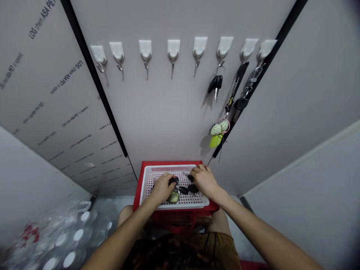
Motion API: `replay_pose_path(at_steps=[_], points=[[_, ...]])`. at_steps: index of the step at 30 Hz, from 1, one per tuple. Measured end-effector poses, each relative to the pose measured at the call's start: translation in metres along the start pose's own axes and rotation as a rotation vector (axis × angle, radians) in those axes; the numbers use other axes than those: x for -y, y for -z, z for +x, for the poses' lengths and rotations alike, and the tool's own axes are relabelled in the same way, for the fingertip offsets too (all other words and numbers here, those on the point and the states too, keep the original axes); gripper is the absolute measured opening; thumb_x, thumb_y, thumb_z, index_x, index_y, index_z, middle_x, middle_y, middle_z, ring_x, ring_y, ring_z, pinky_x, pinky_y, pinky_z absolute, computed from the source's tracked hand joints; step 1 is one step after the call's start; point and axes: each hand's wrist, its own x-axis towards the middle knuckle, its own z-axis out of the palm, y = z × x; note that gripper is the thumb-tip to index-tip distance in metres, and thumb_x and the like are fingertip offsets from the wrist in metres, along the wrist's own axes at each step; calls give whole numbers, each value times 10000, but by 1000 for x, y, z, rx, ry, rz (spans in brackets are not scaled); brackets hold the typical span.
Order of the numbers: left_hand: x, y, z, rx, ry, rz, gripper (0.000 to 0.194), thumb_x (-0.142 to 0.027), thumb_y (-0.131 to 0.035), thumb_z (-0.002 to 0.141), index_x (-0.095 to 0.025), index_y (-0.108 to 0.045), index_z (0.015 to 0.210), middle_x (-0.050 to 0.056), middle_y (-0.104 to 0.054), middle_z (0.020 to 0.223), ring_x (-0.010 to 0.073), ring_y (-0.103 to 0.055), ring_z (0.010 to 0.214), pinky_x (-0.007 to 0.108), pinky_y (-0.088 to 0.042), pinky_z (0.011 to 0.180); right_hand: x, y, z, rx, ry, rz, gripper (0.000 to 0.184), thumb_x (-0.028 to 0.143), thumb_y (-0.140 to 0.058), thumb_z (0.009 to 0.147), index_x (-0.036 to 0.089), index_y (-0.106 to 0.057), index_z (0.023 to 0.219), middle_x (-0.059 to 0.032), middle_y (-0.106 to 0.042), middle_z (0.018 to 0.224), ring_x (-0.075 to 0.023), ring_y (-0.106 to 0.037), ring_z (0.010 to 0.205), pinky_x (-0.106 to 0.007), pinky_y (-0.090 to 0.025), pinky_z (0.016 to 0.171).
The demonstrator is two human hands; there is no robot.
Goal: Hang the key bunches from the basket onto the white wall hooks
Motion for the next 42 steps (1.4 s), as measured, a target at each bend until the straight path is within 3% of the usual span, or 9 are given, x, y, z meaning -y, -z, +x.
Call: replay_pose_path(at_steps=[5, 15, 18, 23, 26, 29, 32, 38, 42], points=[[-1, 1, 0, 41, 5, 19, 184, -174, -436, 651, -177, -531, 808, 36, -548, 842, 143, -477, 821, 268, -342, 761, -3, -6, -4, 26, 42, -75, 199, 122, -403, 674, 171, -589, 725, -84, -538, 881, -242, -360, 900, -412, -204, 781], [-2, 1, -1, 26, 11, -20, 190, -147, -438, 635, -185, -537, 793, 25, -546, 826, 143, -466, 824, 279, -341, 764, 1, -1, -4, 7, 16, -43, 203, 157, -401, 692, 178, -601, 716, -78, -550, 860, -241, -347, 953, -420, -163, 827], [-8, 3, -2, 6, 1, -75, 242, -160, -456, 620, -185, -527, 850, 40, -539, 892, 160, -449, 875, 300, -326, 796, 5, 8, -6, -13, -5, 83, 187, 182, -405, 686, 165, -591, 671, -68, -564, 829, -219, -399, 904, -351, -256, 777], [-25, 1, 1, 23, -71, -297, 478, -196, -525, 574, -192, -428, 1042, 55, -472, 1067, 178, -392, 988, 298, -268, 872, 15, 32, -2, -83, 18, 444, 174, 139, -385, 652, 151, -558, 633, -28, -576, 635, -107, -480, 587, -199, -331, 549], [-39, 6, 12, -4, -96, -509, 369, -194, -466, 633, -192, -455, 1002, 30, -515, 1005, 153, -431, 940, 262, -305, 839, 17, 50, 8, -187, 23, 641, 169, 182, -385, 662, 144, -536, 595, -3, -548, 539, -89, -455, 493, -185, -322, 475], [-59, 26, 29, -54, -94, -678, 258, -209, -427, 666, -155, -500, 908, 22, -563, 847, 133, -482, 809, 233, -368, 733, 14, 76, 20, -249, 9, 847, 150, 222, -401, 658, 140, -515, 604, 17, -514, 484, -82, -445, 447, -177, -330, 429], [-86, 60, 49, -101, -105, -764, 222, -225, -454, 650, -128, -509, 842, 5, -550, 701, 93, -480, 615, 201, -384, 584, 7, 115, 31, -382, 35, 975, 112, 228, -432, 638, 144, -506, 642, 24, -513, 504, -79, -458, 453, -182, -366, 448], [-155, 130, 91, -211, -168, -928, 181, -207, -494, 633, -115, -494, 789, -20, -496, 601, 31, -436, 446, 159, -345, 449, -5, 203, 53, -818, 39, 958, 124, 216, -451, 613, 142, -514, 689, 7, -549, 579, -82, -495, 486, -204, -404, 510], [-183, 154, 114, -284, -158, -1005, 163, -177, -507, 633, -105, -484, 778, -8, -515, 610, 29, -458, 440, 161, -370, 444, -15, 236, 72, -992, -14, 852, 153, 185, -424, 612, 133, -541, 696, 3, -552, 554, -86, -507, 485, -215, -411, 523]])
